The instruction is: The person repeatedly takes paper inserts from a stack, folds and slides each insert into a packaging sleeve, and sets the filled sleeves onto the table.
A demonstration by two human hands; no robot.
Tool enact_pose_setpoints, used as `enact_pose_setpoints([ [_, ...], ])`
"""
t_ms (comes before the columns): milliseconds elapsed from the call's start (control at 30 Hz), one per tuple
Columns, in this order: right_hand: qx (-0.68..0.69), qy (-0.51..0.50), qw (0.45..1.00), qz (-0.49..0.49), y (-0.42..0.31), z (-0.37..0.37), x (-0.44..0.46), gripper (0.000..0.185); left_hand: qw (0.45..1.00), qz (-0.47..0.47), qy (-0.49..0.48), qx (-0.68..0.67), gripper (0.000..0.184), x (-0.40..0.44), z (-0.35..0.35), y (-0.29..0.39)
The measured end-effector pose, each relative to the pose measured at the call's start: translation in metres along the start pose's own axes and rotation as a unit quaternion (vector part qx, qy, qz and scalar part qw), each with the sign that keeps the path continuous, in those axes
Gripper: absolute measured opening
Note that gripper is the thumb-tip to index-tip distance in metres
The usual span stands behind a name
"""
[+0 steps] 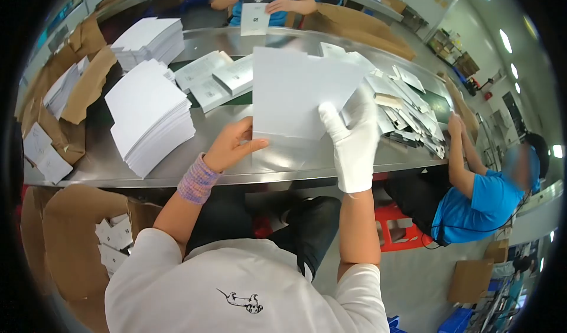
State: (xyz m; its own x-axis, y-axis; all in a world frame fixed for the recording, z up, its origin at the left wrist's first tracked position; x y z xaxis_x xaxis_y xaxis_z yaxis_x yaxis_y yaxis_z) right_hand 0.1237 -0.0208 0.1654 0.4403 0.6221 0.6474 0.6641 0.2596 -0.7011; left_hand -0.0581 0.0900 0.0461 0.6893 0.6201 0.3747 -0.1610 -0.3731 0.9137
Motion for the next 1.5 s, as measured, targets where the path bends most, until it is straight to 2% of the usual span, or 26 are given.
enact_pose_setpoints([
  [67,-0.107,0.096,0.974,-0.174,-0.033,-0.01,0.013,0.04,1.0,0.013,0.0,-0.011,0.047,-0.001,0.004,0.0],
  [133,-0.315,0.088,0.864,-0.383,-0.063,-0.013,0.021,0.032,0.999,0.032,0.003,-0.032,0.046,-0.002,0.008,-0.003],
  [267,-0.336,-0.053,0.874,-0.348,-0.056,-0.004,0.032,0.018,0.998,0.028,0.018,-0.052,0.042,-0.004,0.007,-0.002],
  [333,-0.39,-0.178,0.838,-0.339,-0.022,0.009,0.028,0.013,0.998,0.018,0.031,-0.059,0.041,-0.007,0.004,-0.01],
  [400,-0.367,-0.256,0.849,-0.28,0.031,0.032,-0.001,0.007,0.998,-0.021,0.032,-0.054,0.036,-0.011,0.004,-0.019],
  [433,-0.344,-0.174,0.873,-0.298,0.043,0.036,-0.015,0.006,0.997,-0.039,0.033,-0.052,0.033,-0.011,0.004,-0.026],
  [533,-0.325,-0.154,0.892,-0.272,0.026,0.026,-0.03,0.005,0.998,-0.058,0.009,0.023,0.03,-0.023,0.013,-0.084],
  [633,-0.321,-0.148,0.899,-0.258,0.026,0.025,-0.04,0.008,0.984,-0.178,0.008,0.012,0.03,-0.034,0.019,-0.09],
  [667,-0.313,-0.143,0.903,-0.256,0.029,0.024,-0.039,0.011,0.986,-0.161,0.017,-0.043,0.031,-0.034,0.019,-0.087],
  [733,-0.117,-0.018,0.988,-0.101,0.039,0.018,-0.045,0.017,0.979,-0.127,0.032,-0.157,0.033,-0.037,0.021,-0.078],
  [767,-0.014,0.048,0.998,-0.029,0.045,0.013,-0.046,0.021,0.982,-0.159,0.037,-0.097,0.034,-0.039,0.015,-0.073],
  [867,0.215,0.083,0.963,0.141,0.076,0.006,-0.042,0.032,0.965,-0.129,0.13,-0.187,0.034,-0.052,0.001,-0.07],
  [933,0.126,0.005,0.978,0.169,0.119,0.016,-0.046,0.03,0.952,-0.075,0.209,-0.21,0.03,-0.058,-0.014,-0.048],
  [1000,0.212,-0.067,0.941,0.256,0.187,0.042,-0.072,0.029,0.845,0.044,0.206,-0.491,0.038,-0.076,-0.041,-0.032],
  [1033,0.163,-0.074,0.946,0.269,0.197,0.047,-0.08,0.027,0.757,0.101,0.196,-0.616,0.043,-0.085,-0.058,-0.031],
  [1067,0.113,-0.081,0.95,0.281,0.203,0.051,-0.084,0.026,0.548,0.278,0.095,-0.783,0.055,-0.093,-0.077,-0.028],
  [1100,0.153,-0.098,0.951,0.25,0.203,0.053,-0.083,0.024,0.641,0.327,-0.012,-0.694,0.069,-0.094,-0.076,0.021],
  [1133,0.184,-0.124,0.921,0.32,0.205,0.057,-0.084,0.023,0.698,0.355,-0.033,-0.621,0.075,-0.096,-0.082,0.051],
  [1167,0.116,-0.154,0.933,0.303,0.202,0.059,-0.083,0.023,0.75,0.36,-0.036,-0.554,0.077,-0.1,-0.082,0.062],
  [1267,-0.033,-0.205,0.948,0.241,0.183,0.056,-0.081,0.025,0.911,0.227,0.012,-0.343,0.066,-0.105,-0.087,0.052],
  [1300,-0.072,-0.212,0.949,0.221,0.171,0.053,-0.079,0.025,0.953,0.179,0.092,-0.228,0.045,-0.096,-0.079,0.056],
  [1333,-0.113,-0.217,0.949,0.201,0.163,0.05,-0.076,0.025,0.976,0.128,0.154,-0.082,0.04,-0.089,-0.083,0.054],
  [1400,-0.107,-0.238,0.942,0.208,0.16,0.049,-0.077,0.026,0.941,0.019,0.267,0.209,0.03,-0.081,-0.097,0.047],
  [1433,-0.123,-0.233,0.947,0.185,0.166,0.051,-0.08,0.026,0.889,0.085,0.296,0.339,0.021,-0.073,-0.1,0.054],
  [1467,-0.14,-0.228,0.95,0.161,0.171,0.052,-0.081,0.027,0.841,0.112,0.296,0.44,0.031,-0.076,-0.122,0.036],
  [1500,-0.138,-0.231,0.947,0.176,0.17,0.05,-0.081,0.028,0.776,0.08,0.293,0.553,0.037,-0.075,-0.129,0.035],
])
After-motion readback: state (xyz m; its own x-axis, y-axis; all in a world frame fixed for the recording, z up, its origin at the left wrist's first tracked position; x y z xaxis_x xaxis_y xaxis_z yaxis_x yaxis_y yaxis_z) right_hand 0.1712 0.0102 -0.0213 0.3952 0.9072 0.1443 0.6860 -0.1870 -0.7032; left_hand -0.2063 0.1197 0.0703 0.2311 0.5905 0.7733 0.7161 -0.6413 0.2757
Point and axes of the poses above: each hand's wrist, its own x-axis towards the middle knuckle, its own z-axis out of the palm, y = z × x, the point moved 3 cm from there along x, towards the middle knuckle, and after that the axes turned 10 degrees about -x, right-handed, at the moved point
